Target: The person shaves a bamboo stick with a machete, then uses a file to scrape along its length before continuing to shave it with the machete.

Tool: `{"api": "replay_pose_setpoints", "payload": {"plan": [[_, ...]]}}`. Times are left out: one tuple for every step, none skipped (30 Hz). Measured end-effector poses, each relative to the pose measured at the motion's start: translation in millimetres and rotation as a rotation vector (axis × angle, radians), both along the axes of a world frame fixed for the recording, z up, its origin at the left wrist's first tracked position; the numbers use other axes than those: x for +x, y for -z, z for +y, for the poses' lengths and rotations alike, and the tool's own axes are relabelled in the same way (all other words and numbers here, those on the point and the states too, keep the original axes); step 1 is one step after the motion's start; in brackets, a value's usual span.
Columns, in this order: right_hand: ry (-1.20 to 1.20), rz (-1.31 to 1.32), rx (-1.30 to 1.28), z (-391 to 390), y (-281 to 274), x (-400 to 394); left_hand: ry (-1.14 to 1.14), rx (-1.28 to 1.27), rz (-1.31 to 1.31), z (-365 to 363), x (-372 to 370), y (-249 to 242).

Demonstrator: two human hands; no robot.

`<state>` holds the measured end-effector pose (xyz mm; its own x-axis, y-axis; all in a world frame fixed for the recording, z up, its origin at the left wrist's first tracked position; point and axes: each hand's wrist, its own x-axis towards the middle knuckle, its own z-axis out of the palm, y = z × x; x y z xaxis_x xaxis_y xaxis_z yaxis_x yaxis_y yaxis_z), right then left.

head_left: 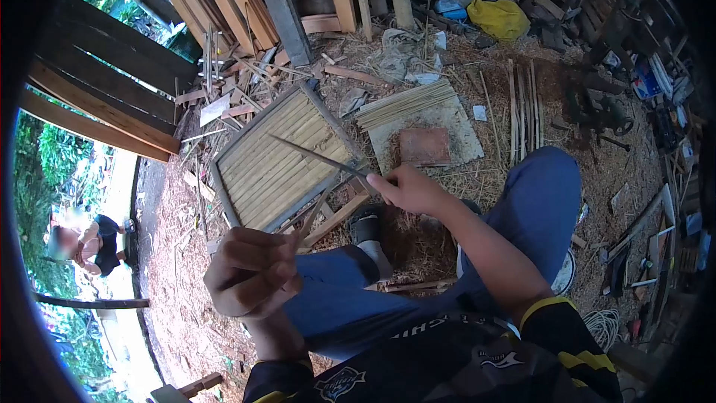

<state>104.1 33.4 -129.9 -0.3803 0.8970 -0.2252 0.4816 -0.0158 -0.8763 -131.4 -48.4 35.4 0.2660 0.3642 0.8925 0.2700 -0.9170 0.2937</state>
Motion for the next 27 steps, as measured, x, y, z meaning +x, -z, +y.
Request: {"api": "replay_pose_setpoints", "payload": {"plan": [[0.027,0.008,-0.063,3,5,0,-0.008,0.008,-0.002,0,1,1],[0.056,-0.023,-0.04,2,11,0,0.002,-0.006,0.0,-1,2,0],[0.082,-0.054,-0.01,2,11,-2,0.008,-0.013,0.001,-2,2,-2],[0.108,-0.083,0.022,2,11,-3,0.013,-0.016,0.004,-2,1,-4],[0.116,-0.044,0.0,1,12,-4,0.018,-0.018,-0.001,-2,0,-4],[0.125,-0.005,-0.024,-2,8,-4,0.025,-0.021,-0.005,-2,-1,-4],[0.135,0.033,-0.053,-5,5,-5,0.032,-0.029,-0.009,-3,-1,-3],[0.148,0.172,-0.173,-10,3,-7,0.037,-0.023,0.005,-4,0,-4],[0.158,0.31,-0.29,-16,-11,-10,0.04,-0.015,0.017,-5,1,-4],[0.166,0.449,-0.405,-19,-20,-14,0.042,-0.004,0.03,-6,2,-6],[0.173,0.508,-0.437,-21,-23,-20,0.058,-0.002,0.036,-8,4,-7],[0.18,0.568,-0.469,-24,-27,-26,0.074,0.0,0.042,-10,4,-8],[0.186,0.63,-0.499,-24,-32,-30,0.091,0.005,0.05,-12,5,-10],[0.195,0.657,-0.526,-23,-37,-32,0.129,0.05,0.05,-14,5,-12],[0.205,0.683,-0.551,-22,-50,-32,0.169,0.097,0.05,-15,6,-14],[0.217,0.709,-0.582,-23,-58,-31,0.21,0.138,0.049,-17,6,-16],[0.202,0.805,-0.604,-21,-60,-29,0.208,0.179,0.051,-21,9,-17],[0.187,0.899,-0.625,-18,-64,-25,0.247,0.154,0.045,-24,13,-19],[0.172,0.991,-0.644,-15,-69,-19,0.286,0.13,0.038,-27,19,-22],[0.215,1.005,-0.619,-11,-75,-11,0.326,0.107,0.028,-31,23,-24],[0.256,1.018,-0.589,-7,-90,-2,0.339,0.022,0.094,-36,21,-28],[0.297,1.032,-0.554,-2,-102,9,0.461,-0.065,0.08,-29,20,-29],[0.318,1.0,-0.485,4,-109,22,0.585,-0.153,0.066,-18,20,-28],[0.336,0.951,-0.42,7,-118,32,0.71,-0.241,0.054,-10,21,-24],[0.353,0.901,-0.354,8,-129,43,0.551,-0.334,-0.14,-8,28,-13],[0.371,0.85,-0.289,8,-140,52,0.407,-0.432,-0.339,-5,35,-1],[0.388,0.846,-0.281,5,-150,59,0.323,-0.664,-0.32,3,42,5]]}}
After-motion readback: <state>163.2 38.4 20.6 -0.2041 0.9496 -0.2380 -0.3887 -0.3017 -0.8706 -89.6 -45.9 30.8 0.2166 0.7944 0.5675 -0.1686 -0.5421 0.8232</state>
